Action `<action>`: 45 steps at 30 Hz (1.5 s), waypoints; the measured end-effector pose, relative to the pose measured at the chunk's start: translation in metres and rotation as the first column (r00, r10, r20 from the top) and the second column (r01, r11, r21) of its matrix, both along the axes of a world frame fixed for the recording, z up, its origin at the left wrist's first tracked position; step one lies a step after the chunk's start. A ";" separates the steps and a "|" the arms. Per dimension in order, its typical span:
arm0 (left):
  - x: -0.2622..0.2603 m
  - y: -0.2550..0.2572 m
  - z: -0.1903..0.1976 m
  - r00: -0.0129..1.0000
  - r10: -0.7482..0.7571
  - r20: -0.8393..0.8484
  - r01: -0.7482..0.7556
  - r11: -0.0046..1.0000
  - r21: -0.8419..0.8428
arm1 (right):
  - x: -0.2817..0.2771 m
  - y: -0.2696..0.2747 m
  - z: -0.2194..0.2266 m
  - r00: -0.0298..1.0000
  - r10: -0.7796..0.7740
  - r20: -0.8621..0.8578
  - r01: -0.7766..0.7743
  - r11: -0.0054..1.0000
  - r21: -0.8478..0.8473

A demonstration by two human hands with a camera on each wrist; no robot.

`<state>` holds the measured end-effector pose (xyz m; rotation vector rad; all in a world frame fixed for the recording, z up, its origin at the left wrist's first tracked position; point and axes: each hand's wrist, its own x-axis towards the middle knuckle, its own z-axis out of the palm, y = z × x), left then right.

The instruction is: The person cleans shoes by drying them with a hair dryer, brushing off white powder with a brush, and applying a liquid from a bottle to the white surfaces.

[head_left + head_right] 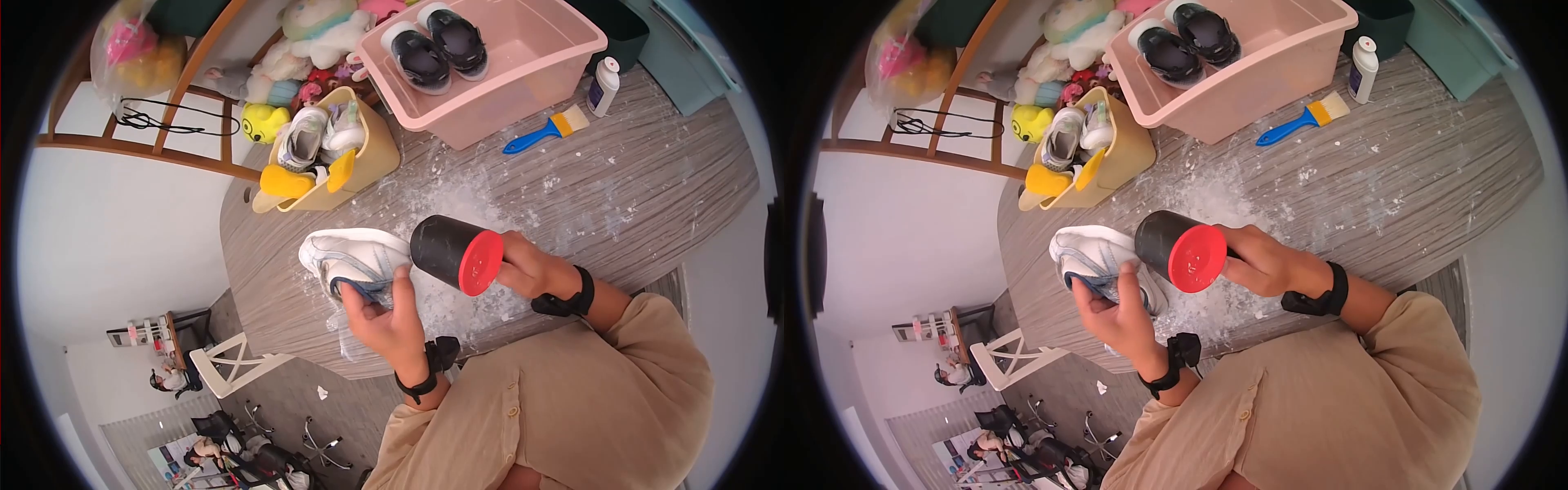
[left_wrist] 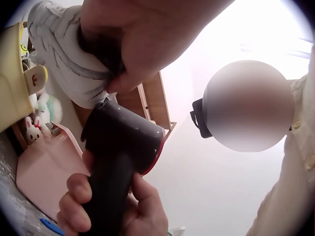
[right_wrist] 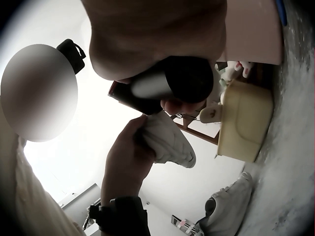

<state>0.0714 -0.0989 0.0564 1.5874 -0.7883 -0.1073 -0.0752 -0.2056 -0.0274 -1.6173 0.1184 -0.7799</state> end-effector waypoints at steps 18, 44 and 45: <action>0.006 0.023 0.004 0.917 -0.306 -0.257 0.259 0.945 -0.201 | 0.002 0.003 -0.007 0.998 -0.004 0.069 -0.020 0.939 0.342; 0.000 0.018 0.007 0.997 -0.051 0.060 0.044 0.992 0.115 | 0.004 0.003 -0.012 0.975 -0.138 0.175 0.165 0.975 -0.150; 0.002 0.018 0.007 0.998 -0.059 0.037 0.054 0.990 0.132 | 0.004 0.004 -0.008 0.983 -0.102 0.152 0.124 0.982 -0.143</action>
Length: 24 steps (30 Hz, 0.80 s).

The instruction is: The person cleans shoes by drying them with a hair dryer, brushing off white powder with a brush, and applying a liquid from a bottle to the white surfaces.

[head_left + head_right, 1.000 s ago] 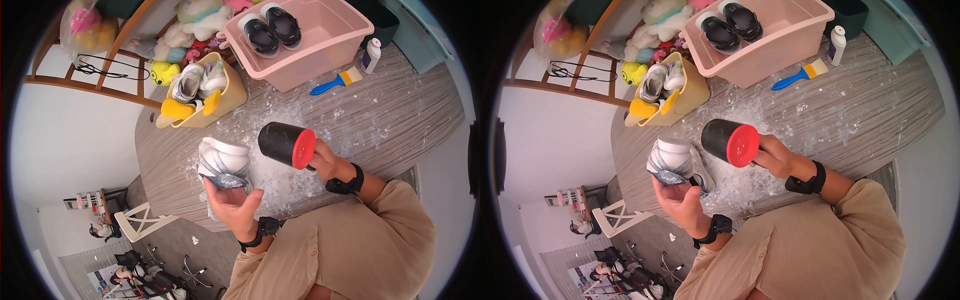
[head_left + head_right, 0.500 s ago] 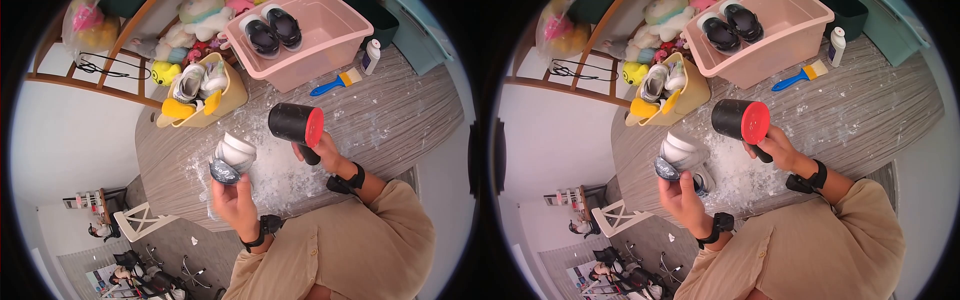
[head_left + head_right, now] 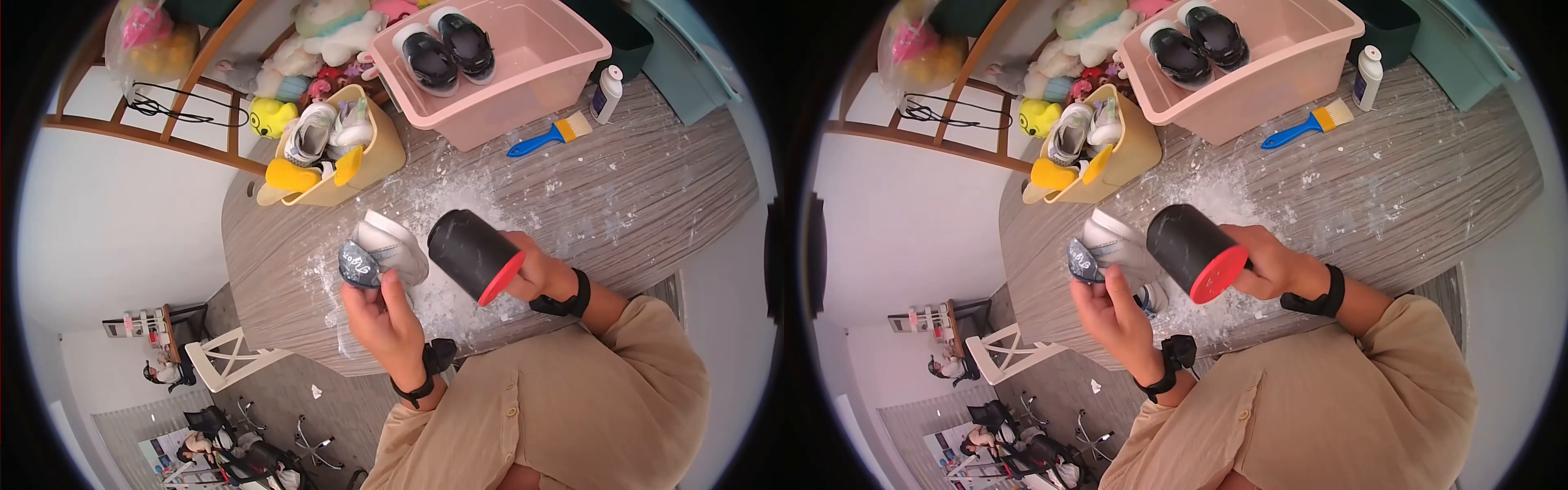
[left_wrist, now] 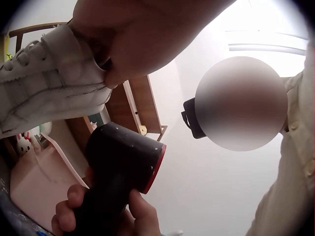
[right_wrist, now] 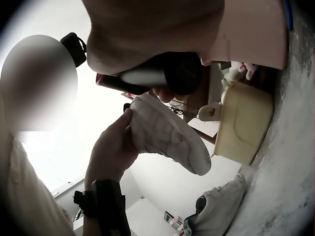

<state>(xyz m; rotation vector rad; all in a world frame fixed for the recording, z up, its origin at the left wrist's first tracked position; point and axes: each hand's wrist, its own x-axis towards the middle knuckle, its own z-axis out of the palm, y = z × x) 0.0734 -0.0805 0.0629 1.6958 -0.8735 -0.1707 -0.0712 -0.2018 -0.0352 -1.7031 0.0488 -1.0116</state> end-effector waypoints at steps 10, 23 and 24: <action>-0.009 -0.005 0.004 0.994 0.094 -0.061 -0.098 0.993 -0.069 | 0.004 -0.002 -0.001 0.999 -0.010 -0.036 0.003 0.982 -0.187; -0.009 -0.004 0.001 0.995 0.095 0.017 -0.093 0.991 -0.096 | 0.007 -0.001 -0.004 0.998 -0.064 0.020 0.067 0.970 -0.235; -0.009 -0.004 0.002 0.996 0.088 0.013 -0.087 0.992 -0.096 | 0.007 -0.001 -0.005 0.998 -0.067 0.020 0.070 0.968 -0.241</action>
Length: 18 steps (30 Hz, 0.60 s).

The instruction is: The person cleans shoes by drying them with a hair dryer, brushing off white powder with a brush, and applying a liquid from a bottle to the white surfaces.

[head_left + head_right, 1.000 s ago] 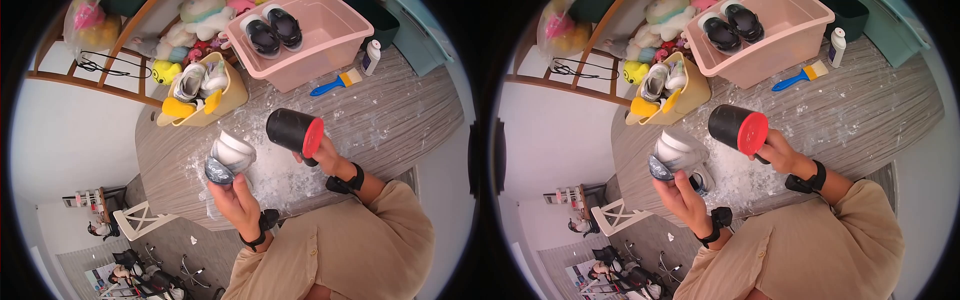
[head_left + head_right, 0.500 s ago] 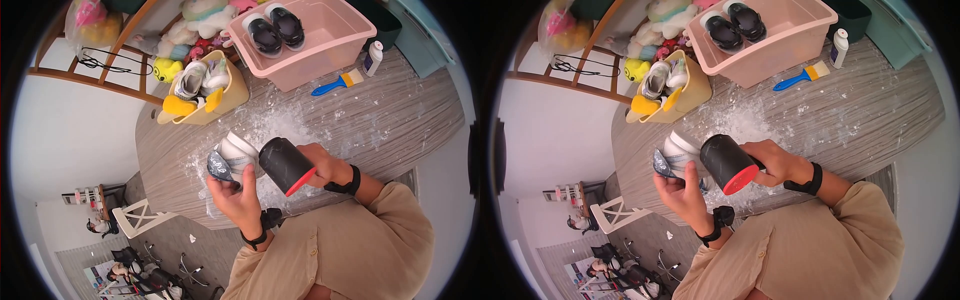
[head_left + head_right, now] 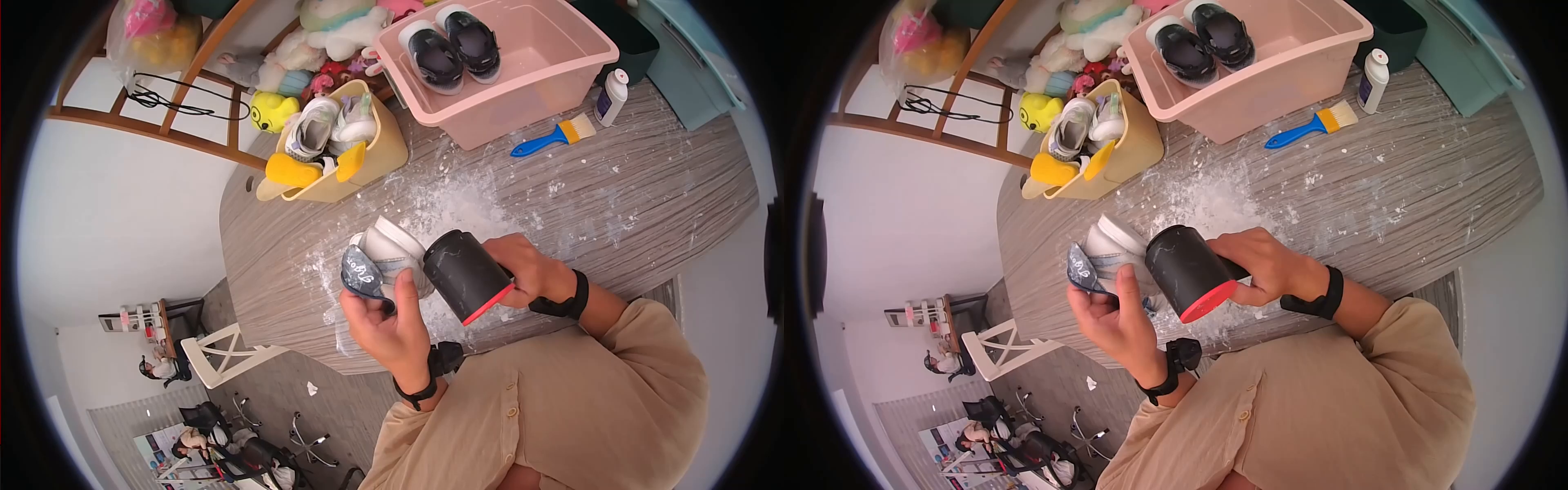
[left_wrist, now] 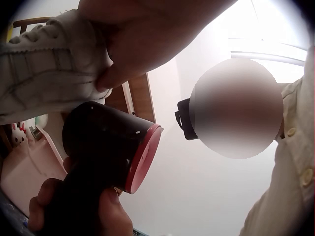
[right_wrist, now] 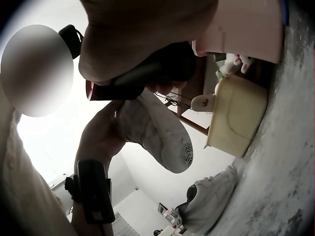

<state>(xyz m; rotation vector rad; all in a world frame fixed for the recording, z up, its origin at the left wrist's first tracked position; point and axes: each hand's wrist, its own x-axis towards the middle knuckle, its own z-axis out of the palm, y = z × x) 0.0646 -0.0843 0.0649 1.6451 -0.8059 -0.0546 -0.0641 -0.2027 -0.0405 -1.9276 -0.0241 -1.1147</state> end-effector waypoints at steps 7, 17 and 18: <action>0.003 -0.001 0.001 1.000 -0.002 0.011 0.001 0.999 0.043 | 0.000 -0.001 -0.001 1.000 -0.013 -0.020 0.012 1.000 -0.016; 0.006 -0.005 0.000 0.999 0.009 0.041 -0.010 1.000 0.020 | 0.001 0.000 -0.004 0.999 -0.032 -0.025 0.031 0.999 -0.041; 0.006 -0.005 0.001 0.998 0.017 0.058 -0.019 0.999 0.034 | 0.001 0.001 -0.005 0.999 -0.038 -0.022 0.037 0.998 -0.041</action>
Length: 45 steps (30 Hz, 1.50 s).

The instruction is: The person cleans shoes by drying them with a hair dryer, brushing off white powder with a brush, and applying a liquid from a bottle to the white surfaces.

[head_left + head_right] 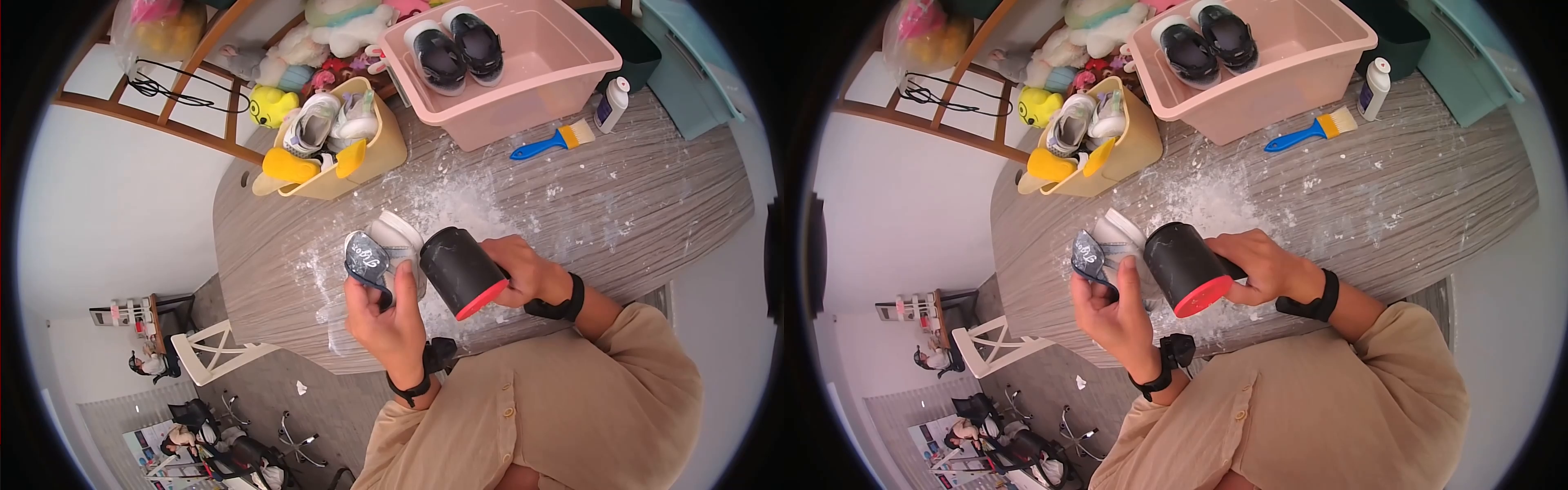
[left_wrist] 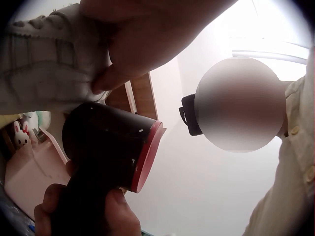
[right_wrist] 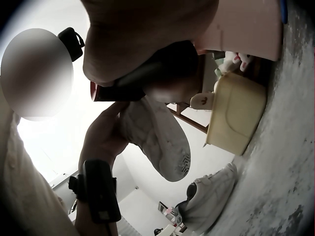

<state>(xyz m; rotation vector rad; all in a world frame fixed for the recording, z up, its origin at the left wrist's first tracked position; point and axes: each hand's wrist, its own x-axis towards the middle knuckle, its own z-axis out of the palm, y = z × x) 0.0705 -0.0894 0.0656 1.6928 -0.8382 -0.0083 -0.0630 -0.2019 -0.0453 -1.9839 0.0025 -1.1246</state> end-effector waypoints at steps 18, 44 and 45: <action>0.004 0.002 -0.009 0.998 -0.003 0.066 -0.010 0.979 0.205 | -0.003 -0.003 0.010 0.996 -0.028 -0.088 0.040 0.989 0.144; 0.013 0.003 -0.021 0.935 -0.244 0.256 0.119 0.899 0.422 | -0.021 -0.024 0.045 0.920 0.388 -0.052 -0.089 0.336 0.938; 0.013 0.003 -0.022 0.932 -0.250 0.261 0.126 0.901 0.414 | -0.021 -0.024 0.045 0.917 0.396 -0.052 -0.086 0.321 0.943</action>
